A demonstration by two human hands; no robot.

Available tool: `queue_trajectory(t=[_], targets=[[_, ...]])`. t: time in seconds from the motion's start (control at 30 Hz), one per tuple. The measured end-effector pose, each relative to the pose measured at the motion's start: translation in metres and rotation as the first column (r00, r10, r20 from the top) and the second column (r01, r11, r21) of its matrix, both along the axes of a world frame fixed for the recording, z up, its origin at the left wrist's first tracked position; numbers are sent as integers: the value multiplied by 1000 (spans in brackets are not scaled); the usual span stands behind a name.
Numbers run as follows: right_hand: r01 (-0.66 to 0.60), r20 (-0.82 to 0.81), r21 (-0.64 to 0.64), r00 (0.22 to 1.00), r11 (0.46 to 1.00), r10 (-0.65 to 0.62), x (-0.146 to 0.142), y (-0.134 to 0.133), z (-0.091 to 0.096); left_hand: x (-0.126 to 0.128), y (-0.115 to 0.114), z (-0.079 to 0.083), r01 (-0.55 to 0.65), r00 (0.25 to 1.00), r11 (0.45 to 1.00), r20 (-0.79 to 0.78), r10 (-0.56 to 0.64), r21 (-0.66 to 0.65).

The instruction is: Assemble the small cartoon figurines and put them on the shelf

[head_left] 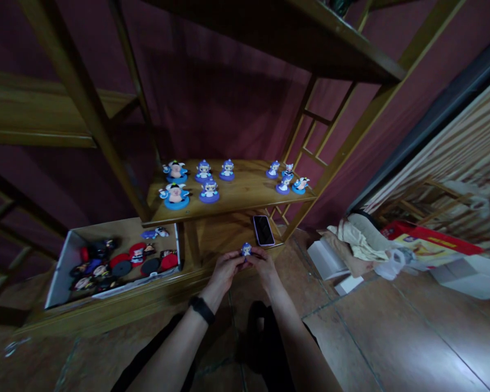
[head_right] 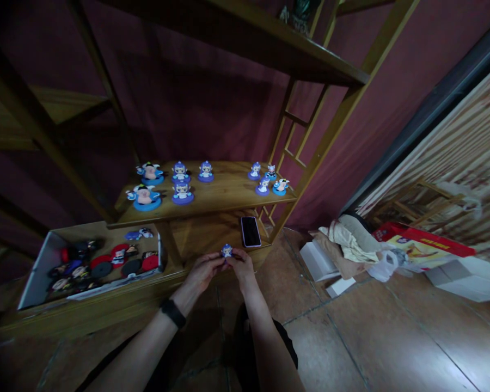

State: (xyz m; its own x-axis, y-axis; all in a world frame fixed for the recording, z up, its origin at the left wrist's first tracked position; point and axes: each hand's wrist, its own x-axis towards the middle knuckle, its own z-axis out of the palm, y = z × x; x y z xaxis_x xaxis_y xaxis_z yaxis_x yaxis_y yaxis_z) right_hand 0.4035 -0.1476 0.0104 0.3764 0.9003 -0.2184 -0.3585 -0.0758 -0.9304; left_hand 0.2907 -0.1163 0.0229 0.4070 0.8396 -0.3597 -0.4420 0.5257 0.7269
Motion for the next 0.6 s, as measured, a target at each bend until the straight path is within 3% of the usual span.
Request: queue_trajectory(t=[0.3,0.6], targets=[[-95,9,-33,995,995,95,11,-7,14,-3,-1,2,83,997,997,-3,-83,7],[-188,-11,-47,982,981,188,19,-9,15,-5,1,-8,47,991,998,-123,-51,-33]])
